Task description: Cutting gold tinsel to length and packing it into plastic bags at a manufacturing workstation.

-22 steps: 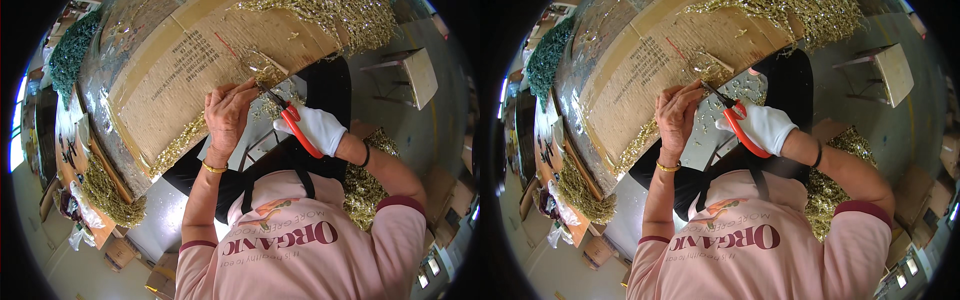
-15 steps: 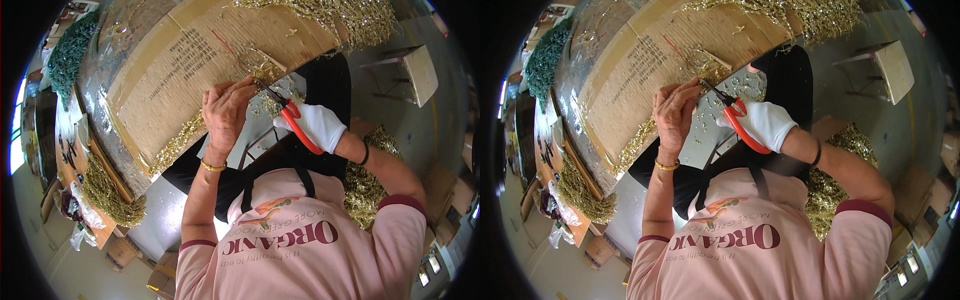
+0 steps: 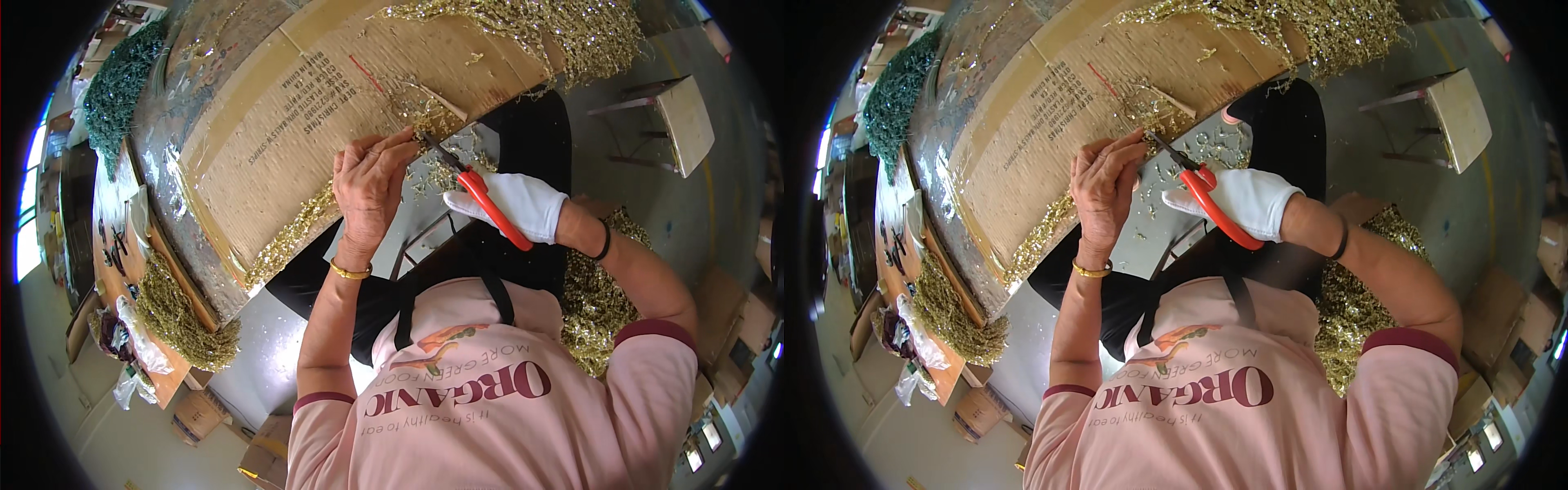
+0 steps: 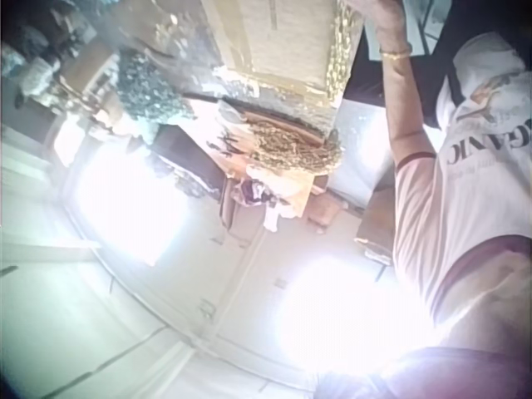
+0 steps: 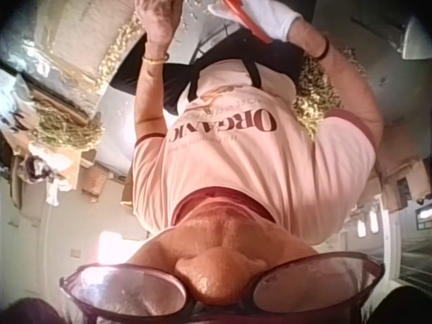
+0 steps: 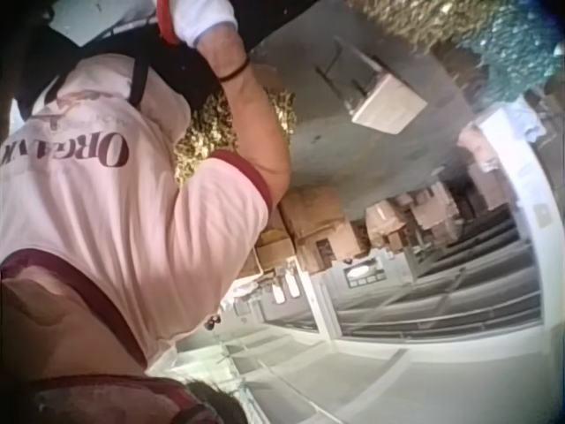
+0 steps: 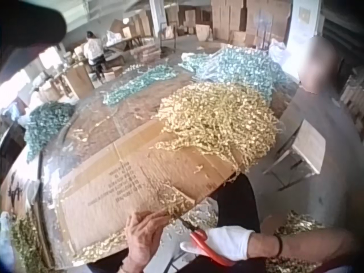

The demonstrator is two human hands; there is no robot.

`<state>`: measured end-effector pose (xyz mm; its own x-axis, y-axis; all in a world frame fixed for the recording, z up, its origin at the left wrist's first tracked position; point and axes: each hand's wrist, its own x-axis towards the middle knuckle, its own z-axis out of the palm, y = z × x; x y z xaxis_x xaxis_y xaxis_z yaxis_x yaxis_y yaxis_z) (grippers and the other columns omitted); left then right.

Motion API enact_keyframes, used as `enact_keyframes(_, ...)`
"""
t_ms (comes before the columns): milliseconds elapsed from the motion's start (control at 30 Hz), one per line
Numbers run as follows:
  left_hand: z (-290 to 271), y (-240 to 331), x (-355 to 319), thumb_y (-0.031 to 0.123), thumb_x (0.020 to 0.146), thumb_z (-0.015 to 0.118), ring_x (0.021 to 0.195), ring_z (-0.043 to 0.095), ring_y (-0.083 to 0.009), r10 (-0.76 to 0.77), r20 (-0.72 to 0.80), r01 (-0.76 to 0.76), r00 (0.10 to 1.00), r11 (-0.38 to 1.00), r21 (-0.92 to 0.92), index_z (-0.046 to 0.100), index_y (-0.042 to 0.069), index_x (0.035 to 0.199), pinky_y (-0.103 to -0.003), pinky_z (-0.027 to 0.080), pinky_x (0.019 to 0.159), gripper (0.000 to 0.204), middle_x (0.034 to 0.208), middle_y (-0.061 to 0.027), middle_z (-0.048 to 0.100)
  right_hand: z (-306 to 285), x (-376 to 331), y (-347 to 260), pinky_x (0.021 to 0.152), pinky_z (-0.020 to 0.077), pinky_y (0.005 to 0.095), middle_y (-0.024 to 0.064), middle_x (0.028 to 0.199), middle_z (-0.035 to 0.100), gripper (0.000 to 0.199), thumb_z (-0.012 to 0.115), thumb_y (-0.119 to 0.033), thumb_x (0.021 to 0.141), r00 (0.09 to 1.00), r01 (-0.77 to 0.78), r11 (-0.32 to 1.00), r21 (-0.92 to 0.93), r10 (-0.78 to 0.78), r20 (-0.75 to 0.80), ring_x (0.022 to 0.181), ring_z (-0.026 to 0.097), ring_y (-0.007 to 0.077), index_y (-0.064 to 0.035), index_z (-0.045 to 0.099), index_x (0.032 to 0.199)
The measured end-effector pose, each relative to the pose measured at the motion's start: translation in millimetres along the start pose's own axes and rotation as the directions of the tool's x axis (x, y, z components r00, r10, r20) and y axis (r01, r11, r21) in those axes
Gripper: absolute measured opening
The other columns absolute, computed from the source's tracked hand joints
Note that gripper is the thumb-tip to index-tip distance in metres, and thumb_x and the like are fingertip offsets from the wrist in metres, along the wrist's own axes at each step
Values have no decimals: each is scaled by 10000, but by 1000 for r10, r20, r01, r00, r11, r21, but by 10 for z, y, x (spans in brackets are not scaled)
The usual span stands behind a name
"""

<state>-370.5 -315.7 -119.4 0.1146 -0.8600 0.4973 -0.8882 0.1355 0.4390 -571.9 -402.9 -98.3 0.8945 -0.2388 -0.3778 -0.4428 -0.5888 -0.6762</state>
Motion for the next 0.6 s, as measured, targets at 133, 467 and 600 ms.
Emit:
enact_keyframes(133, -16, 20, 9, 61, 693, 682, 861, 560, -141, 1, -3, -1, 1000, 1000, 7, 615, 153, 881, -275, 387, 677, 219, 985, 73, 651, 27, -39, 54, 536, 482, 411, 167, 913, 543, 338, 438, -190, 910, 997, 66, 991, -112, -62, 44, 683, 585, 342, -217, 441, 1246)
enact_keyframes(467, -39, 23, 0, 65, 744, 646, 869, 567, -180, -26, 45, 27, 999, 999, -21, 630, 138, 883, -306, 414, 766, 157, 991, 45, 654, -107, 50, -229, 559, 472, 429, 169, 785, 593, 359, 417, -449, 898, 975, -220, 972, 81, 216, 58, 700, 587, 361, -150, 570, 1025)
enact_keyframes(600, -20, 26, 1, 61, 739, 650, 871, 564, -182, -24, 35, 25, 999, 999, -35, 629, 136, 891, -304, 413, 767, 171, 998, 46, 653, 15, 63, -195, 580, 464, 422, 167, 716, 608, 472, 419, -547, 861, 934, -343, 934, 99, 350, -74, 702, 590, 364, -108, 593, 862)
